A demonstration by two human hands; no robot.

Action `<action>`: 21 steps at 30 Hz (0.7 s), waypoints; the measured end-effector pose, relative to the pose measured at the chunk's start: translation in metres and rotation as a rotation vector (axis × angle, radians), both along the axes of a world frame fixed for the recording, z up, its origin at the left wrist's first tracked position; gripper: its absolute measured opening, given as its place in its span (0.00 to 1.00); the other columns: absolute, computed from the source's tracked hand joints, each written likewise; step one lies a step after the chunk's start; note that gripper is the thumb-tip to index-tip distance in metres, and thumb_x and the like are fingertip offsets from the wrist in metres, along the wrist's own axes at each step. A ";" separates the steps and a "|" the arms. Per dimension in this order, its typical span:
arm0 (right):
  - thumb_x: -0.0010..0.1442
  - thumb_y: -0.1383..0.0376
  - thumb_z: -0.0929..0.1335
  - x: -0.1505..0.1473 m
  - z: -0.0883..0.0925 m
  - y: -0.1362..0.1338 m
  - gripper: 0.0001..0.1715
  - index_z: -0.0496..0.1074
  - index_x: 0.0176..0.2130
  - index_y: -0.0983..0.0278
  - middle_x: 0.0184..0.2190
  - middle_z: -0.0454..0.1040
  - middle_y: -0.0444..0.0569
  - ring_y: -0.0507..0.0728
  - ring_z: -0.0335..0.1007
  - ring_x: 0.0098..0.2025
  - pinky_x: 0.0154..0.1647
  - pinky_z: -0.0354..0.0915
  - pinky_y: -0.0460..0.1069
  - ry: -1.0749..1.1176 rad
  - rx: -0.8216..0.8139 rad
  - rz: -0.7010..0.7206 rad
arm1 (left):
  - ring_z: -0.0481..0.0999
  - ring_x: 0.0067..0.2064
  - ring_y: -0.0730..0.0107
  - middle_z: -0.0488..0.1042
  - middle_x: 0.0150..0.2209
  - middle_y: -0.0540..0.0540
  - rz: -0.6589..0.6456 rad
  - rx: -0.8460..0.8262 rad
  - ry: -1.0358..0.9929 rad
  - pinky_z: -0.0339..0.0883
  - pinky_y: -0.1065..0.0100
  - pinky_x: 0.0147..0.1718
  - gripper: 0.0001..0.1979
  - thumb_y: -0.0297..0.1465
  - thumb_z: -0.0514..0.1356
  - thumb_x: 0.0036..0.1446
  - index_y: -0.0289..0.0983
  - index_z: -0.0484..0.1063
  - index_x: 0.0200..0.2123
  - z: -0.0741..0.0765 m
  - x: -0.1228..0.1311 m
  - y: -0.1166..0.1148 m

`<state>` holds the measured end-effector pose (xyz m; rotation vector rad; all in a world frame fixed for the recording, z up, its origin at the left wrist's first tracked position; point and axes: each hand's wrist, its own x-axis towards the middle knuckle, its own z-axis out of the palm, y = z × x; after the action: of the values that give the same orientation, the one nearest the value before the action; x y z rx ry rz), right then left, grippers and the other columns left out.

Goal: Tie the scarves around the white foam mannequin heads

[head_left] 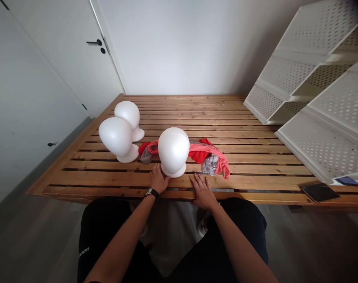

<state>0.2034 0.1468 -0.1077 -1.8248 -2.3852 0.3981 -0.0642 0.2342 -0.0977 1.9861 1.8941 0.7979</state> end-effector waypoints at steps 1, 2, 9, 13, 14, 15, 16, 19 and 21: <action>0.46 0.56 0.77 0.000 -0.001 0.000 0.69 0.44 0.75 0.63 0.77 0.37 0.56 0.68 0.29 0.78 0.75 0.27 0.67 -0.002 0.006 0.002 | 0.54 0.73 0.44 0.56 0.70 0.29 -0.073 0.031 0.014 0.51 0.40 0.69 0.40 0.34 0.61 0.56 0.33 0.52 0.70 0.004 -0.015 0.006; 0.46 0.56 0.77 0.000 -0.002 0.000 0.69 0.44 0.75 0.64 0.77 0.37 0.57 0.68 0.29 0.78 0.75 0.27 0.67 -0.004 0.012 0.005 | 0.55 0.72 0.47 0.58 0.69 0.30 -0.131 0.067 0.035 0.51 0.42 0.70 0.35 0.30 0.57 0.58 0.33 0.54 0.69 0.011 -0.030 0.016; 0.47 0.55 0.77 0.000 -0.001 -0.001 0.67 0.46 0.75 0.64 0.77 0.37 0.58 0.69 0.29 0.78 0.75 0.26 0.67 0.006 0.011 0.006 | 0.57 0.67 0.41 0.61 0.67 0.30 -0.241 0.004 0.382 0.50 0.46 0.68 0.30 0.27 0.60 0.53 0.31 0.69 0.61 0.072 -0.066 0.098; 0.47 0.55 0.77 0.000 -0.001 0.000 0.68 0.45 0.75 0.63 0.77 0.37 0.57 0.68 0.28 0.78 0.75 0.26 0.67 0.002 0.002 0.001 | 0.56 0.67 0.42 0.66 0.65 0.33 -0.274 -0.168 0.389 0.48 0.47 0.66 0.20 0.25 0.61 0.51 0.36 0.77 0.49 0.086 -0.055 0.122; 0.47 0.55 0.77 0.000 -0.001 0.000 0.68 0.45 0.75 0.63 0.77 0.37 0.57 0.68 0.28 0.78 0.75 0.26 0.67 0.001 0.002 0.000 | 0.57 0.66 0.43 0.69 0.63 0.33 -0.270 -0.185 0.371 0.49 0.48 0.66 0.18 0.25 0.61 0.51 0.37 0.78 0.47 0.088 -0.053 0.127; 0.47 0.55 0.77 0.000 -0.001 0.001 0.68 0.45 0.75 0.63 0.77 0.37 0.57 0.68 0.28 0.78 0.75 0.26 0.67 0.002 0.001 -0.001 | 0.59 0.65 0.43 0.71 0.60 0.33 -0.265 -0.191 0.356 0.50 0.48 0.65 0.16 0.26 0.62 0.50 0.37 0.78 0.45 0.092 -0.051 0.133; 0.47 0.55 0.77 0.000 -0.001 0.001 0.68 0.45 0.75 0.63 0.77 0.37 0.57 0.68 0.28 0.78 0.75 0.26 0.67 0.005 -0.001 0.000 | 0.61 0.63 0.43 0.74 0.56 0.33 -0.256 -0.196 0.341 0.51 0.49 0.64 0.15 0.27 0.62 0.50 0.36 0.78 0.43 0.097 -0.049 0.139; 0.46 0.55 0.77 -0.001 0.000 0.001 0.69 0.45 0.75 0.63 0.77 0.36 0.56 0.68 0.29 0.78 0.75 0.25 0.67 0.015 -0.005 0.000 | 0.70 0.54 0.51 0.79 0.47 0.37 -0.221 -0.224 0.271 0.60 0.55 0.57 0.13 0.32 0.62 0.55 0.35 0.76 0.43 0.126 -0.040 0.162; 0.45 0.55 0.78 -0.001 0.001 0.001 0.70 0.45 0.75 0.64 0.77 0.37 0.57 0.68 0.29 0.78 0.75 0.24 0.67 0.019 -0.010 -0.007 | 0.73 0.46 0.59 0.80 0.44 0.40 -0.221 -0.208 0.199 0.65 0.61 0.49 0.13 0.35 0.59 0.60 0.35 0.75 0.44 0.156 -0.029 0.178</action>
<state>0.2020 0.1474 -0.1070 -1.8248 -2.3679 0.4253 -0.0936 0.4123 0.0585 2.1574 1.7337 0.3413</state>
